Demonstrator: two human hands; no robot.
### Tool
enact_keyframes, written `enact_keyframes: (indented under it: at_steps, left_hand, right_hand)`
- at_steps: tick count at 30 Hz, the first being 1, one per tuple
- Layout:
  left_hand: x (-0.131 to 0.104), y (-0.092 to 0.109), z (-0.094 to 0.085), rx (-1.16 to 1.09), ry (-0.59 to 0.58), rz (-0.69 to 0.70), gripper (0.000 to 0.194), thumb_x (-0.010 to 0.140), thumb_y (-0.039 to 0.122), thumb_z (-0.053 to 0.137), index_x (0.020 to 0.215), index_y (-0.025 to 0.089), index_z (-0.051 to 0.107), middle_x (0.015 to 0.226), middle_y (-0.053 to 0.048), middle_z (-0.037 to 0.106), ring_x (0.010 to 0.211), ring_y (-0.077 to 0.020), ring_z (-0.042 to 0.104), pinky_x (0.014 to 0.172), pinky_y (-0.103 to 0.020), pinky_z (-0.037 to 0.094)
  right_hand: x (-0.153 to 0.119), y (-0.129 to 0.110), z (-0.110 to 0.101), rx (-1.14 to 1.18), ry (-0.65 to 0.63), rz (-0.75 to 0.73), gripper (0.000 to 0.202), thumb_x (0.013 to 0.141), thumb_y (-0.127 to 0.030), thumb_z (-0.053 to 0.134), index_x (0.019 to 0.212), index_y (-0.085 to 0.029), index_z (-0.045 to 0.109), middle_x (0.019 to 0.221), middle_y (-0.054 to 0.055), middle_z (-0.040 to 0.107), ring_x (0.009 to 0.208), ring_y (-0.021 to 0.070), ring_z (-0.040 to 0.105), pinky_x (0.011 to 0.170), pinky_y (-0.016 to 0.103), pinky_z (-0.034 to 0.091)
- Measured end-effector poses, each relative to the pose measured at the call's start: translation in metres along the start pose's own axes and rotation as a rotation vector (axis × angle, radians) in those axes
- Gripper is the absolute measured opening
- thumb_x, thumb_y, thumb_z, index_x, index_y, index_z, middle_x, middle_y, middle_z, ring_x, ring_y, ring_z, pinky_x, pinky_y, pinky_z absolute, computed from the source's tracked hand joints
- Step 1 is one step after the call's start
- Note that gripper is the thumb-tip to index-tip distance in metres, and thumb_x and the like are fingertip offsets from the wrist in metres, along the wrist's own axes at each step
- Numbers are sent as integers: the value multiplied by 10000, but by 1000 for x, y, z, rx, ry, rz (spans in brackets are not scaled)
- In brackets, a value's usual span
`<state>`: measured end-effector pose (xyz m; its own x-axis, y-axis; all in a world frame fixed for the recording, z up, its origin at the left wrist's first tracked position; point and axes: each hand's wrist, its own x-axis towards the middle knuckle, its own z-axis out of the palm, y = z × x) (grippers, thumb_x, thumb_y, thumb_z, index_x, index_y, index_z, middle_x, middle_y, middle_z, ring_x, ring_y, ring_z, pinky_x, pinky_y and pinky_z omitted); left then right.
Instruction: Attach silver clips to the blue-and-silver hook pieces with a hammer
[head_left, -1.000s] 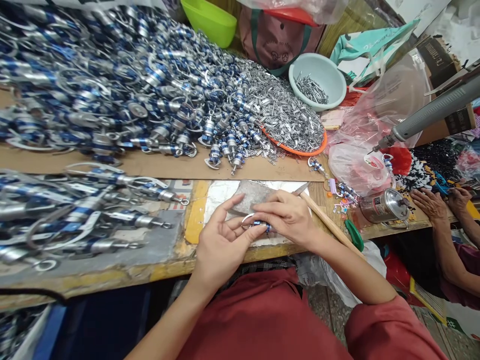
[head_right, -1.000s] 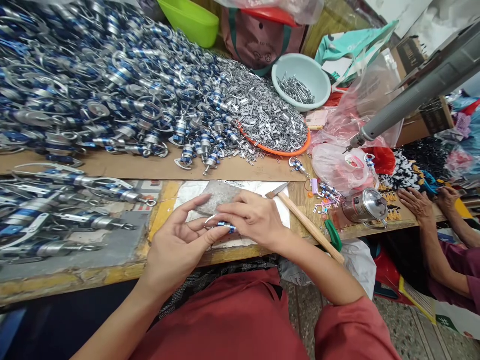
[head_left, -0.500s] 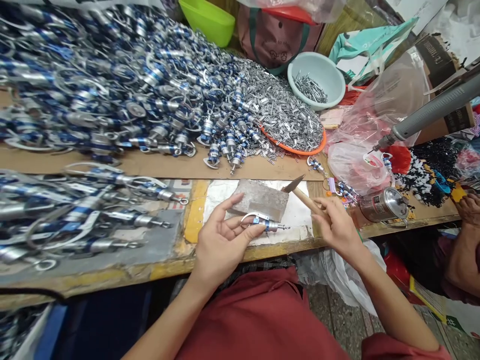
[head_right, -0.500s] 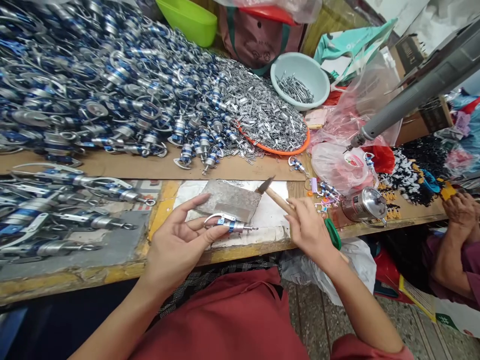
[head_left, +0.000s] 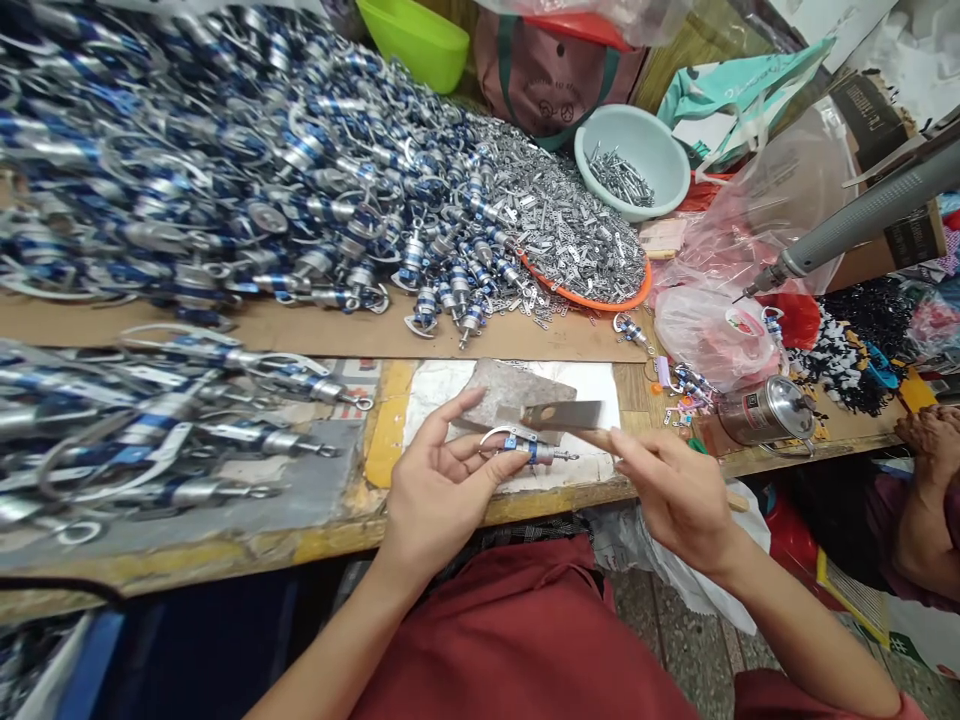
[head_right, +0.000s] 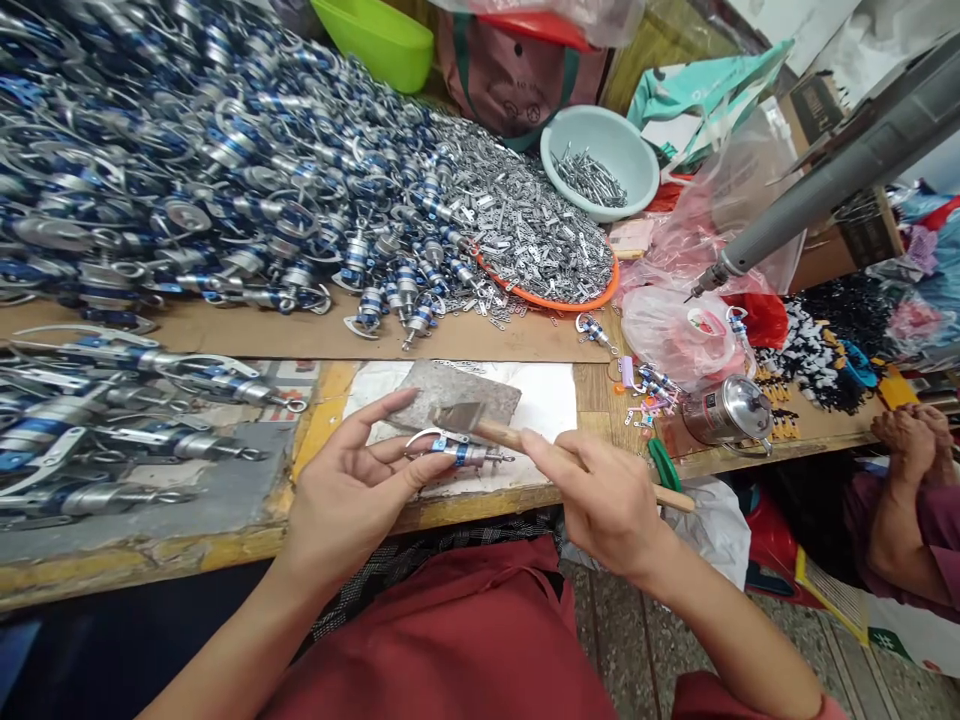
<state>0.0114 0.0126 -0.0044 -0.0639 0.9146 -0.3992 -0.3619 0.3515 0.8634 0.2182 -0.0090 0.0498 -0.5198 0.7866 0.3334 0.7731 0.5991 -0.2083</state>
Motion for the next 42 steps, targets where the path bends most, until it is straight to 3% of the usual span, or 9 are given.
enact_keyframes:
  at_steps: [5,10,16,21,27,31,34,38,42]
  left_hand:
    - [1,-1,0,-16,3,4,887,493,288,842,1274,140,447,685,-12,689,719,-164,675,738,-327,574]
    - [0,0,1,-5,23,3,884,484,287,847,1264,142,459,663,-1,679,727,-157,668,740,-315,569]
    - [2,0,-1,91,17,64,824,482,323,842,1210,136,505,664,-10,688,717,-172,672,747,-308,559]
    - [13,6,-10,165,-41,109,731,503,367,829,1144,147,555,668,-16,693,699,-185,677,770,-339,554]
    - [22,13,-15,219,-66,95,689,459,408,841,1061,155,618,655,-27,693,683,-207,681,747,-357,561]
    - [18,6,-14,260,-11,155,434,501,407,819,852,179,700,683,-43,705,688,-211,675,689,-322,563]
    - [15,2,-16,381,13,323,194,607,392,764,687,218,728,709,-41,703,662,-195,650,669,-313,547]
    - [15,6,-18,484,-30,626,50,671,314,730,690,270,741,826,-33,660,773,-186,618,708,-290,515]
    - [19,13,-14,512,-74,721,24,679,283,719,675,260,725,784,-22,620,735,-164,597,683,-266,495]
  right_hand:
    - [-1,1,6,-67,-116,-9,570,840,-37,380,1359,-269,414,869,38,652,713,138,600,587,222,468]
    - [-10,0,11,-7,-84,54,531,853,-60,374,1333,-268,463,838,30,651,710,127,603,631,222,488]
    - [-38,38,22,157,88,450,406,878,-251,481,1280,-256,532,972,51,696,839,186,656,709,311,544]
    - [-50,73,26,74,-36,599,342,867,-363,510,1143,-209,642,983,85,704,903,224,663,769,364,546]
    - [25,70,46,-60,46,323,260,903,-272,470,1067,-191,655,1023,95,652,970,192,604,858,338,488]
    - [105,65,76,-176,-196,246,267,926,-213,412,1051,-178,646,1064,89,644,988,183,589,845,287,460]
    - [144,57,89,-284,-365,236,276,879,-95,403,952,-140,666,1012,130,648,946,231,599,768,309,459]
    - [159,49,88,-295,-403,213,324,807,-5,394,994,-96,642,1000,172,640,904,256,611,726,326,456]
    - [149,58,79,-139,-349,268,270,777,-68,503,989,-140,654,981,105,666,872,223,619,730,314,472]
